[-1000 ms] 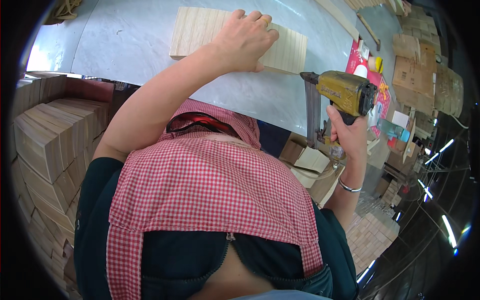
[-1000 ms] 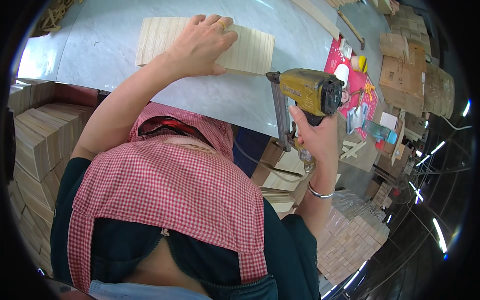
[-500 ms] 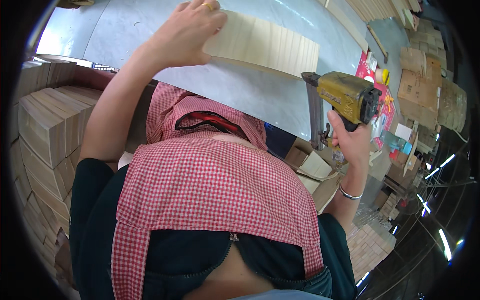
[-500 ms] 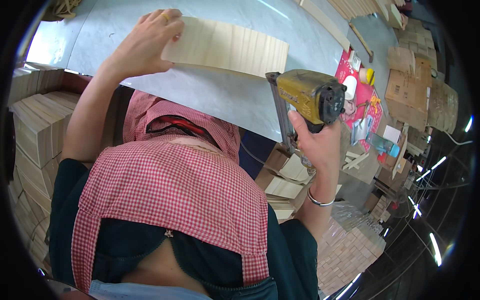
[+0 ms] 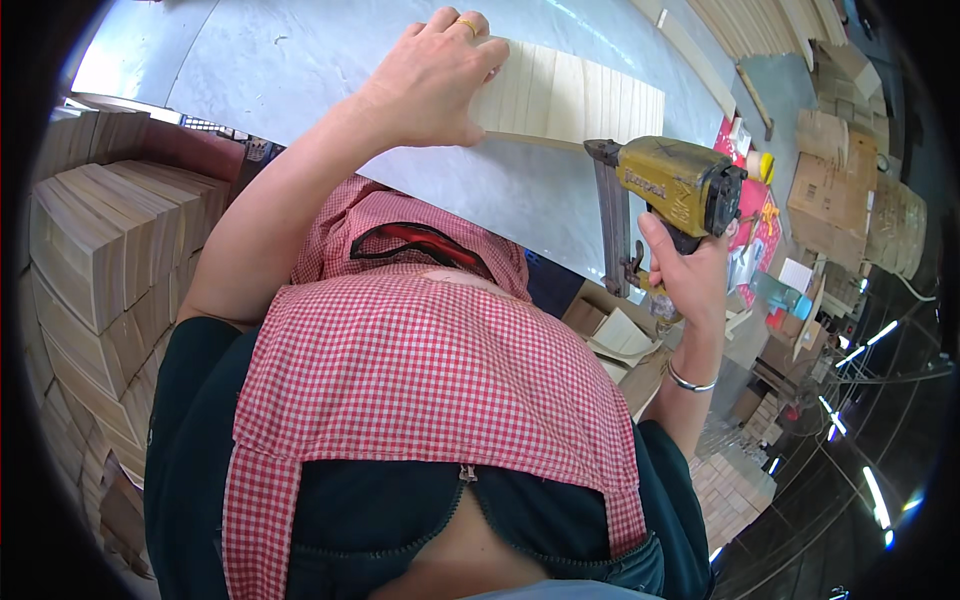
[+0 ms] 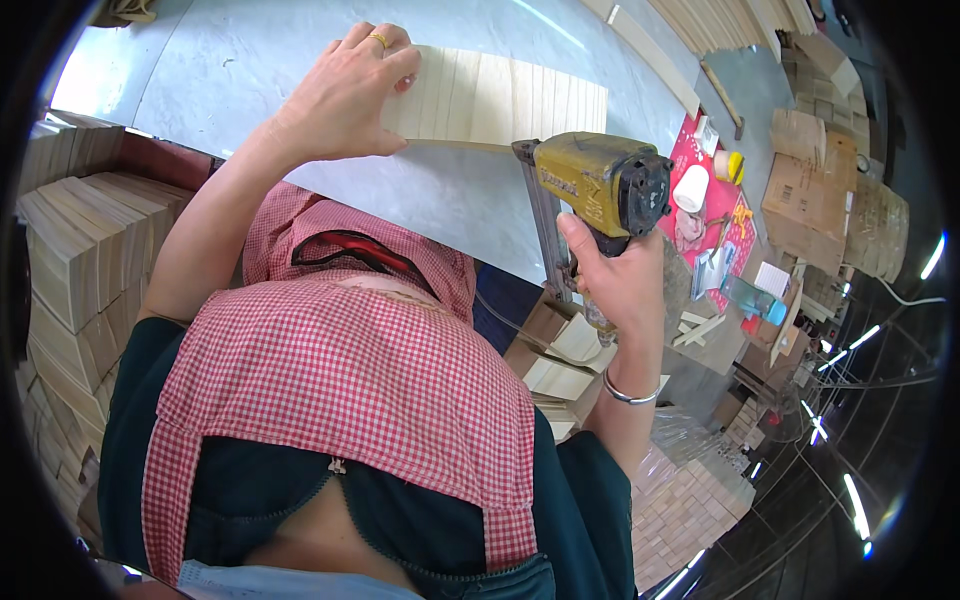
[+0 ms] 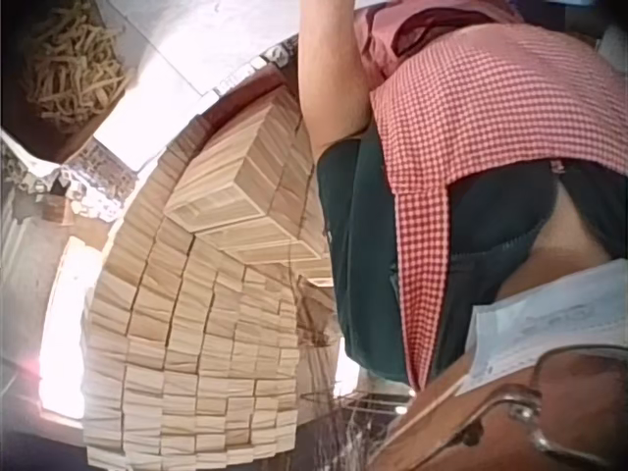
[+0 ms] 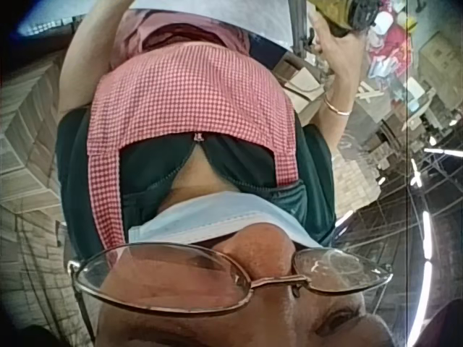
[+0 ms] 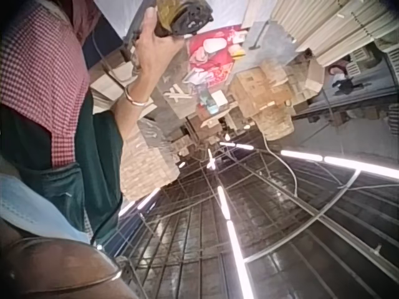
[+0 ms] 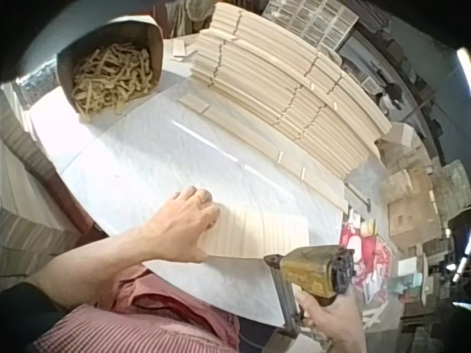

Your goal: Apply glue to wooden pieces and use a nail gun to assemble wooden boxes.

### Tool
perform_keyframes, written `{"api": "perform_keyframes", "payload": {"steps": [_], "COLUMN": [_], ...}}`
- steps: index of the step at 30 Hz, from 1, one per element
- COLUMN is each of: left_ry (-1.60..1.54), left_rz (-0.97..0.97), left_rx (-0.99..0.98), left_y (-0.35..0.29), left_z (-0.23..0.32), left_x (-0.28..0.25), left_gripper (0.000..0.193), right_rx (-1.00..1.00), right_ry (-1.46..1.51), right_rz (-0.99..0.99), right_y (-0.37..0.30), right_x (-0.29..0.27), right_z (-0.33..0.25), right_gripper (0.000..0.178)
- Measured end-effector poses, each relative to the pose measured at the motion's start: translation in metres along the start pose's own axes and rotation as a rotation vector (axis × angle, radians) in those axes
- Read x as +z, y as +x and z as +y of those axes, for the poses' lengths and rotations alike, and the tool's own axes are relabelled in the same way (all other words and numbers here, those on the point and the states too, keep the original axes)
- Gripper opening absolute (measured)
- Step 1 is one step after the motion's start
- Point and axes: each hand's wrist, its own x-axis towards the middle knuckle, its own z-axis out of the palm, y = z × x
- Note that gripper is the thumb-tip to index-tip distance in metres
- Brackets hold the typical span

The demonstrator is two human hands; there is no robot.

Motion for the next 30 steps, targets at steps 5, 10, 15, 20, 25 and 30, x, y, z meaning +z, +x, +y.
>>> {"api": "perform_keyframes", "payload": {"steps": [5, 10, 15, 20, 25, 30], "left_ry": [-0.005, 0.047, -0.152, -0.482, -0.603, -0.617], "left_rz": [0.030, 0.034, 0.073, 0.035, -0.010, 0.074], "left_rx": [0.014, 0.053, 0.049, 0.008, -0.013, 0.018], "left_y": [0.001, 0.000, -0.017, -0.031, -0.035, -0.035], "left_z": [-0.004, -0.014, -0.020, -0.030, -0.039, -0.040], "left_x": [0.006, 0.018, 0.003, -0.001, 0.008, 0.019], "left_gripper": [0.052, 0.052, 0.054, 0.058, 0.061, 0.062], "right_rx": [0.065, 0.108, 0.056, -0.106, -0.209, -0.186], "right_ry": [0.043, 0.067, 0.018, -0.034, -0.070, -0.086], "right_rz": [0.001, 0.015, 0.037, -0.009, -0.127, -0.210], "right_y": [-0.003, -0.006, -0.011, -0.017, -0.020, -0.021], "right_x": [0.005, 0.008, 0.013, 0.024, 0.048, 0.065], "right_z": [-0.001, -0.001, -0.012, -0.022, -0.048, -0.063], "right_gripper": [0.026, 0.026, 0.027, 0.032, 0.031, 0.030]}}
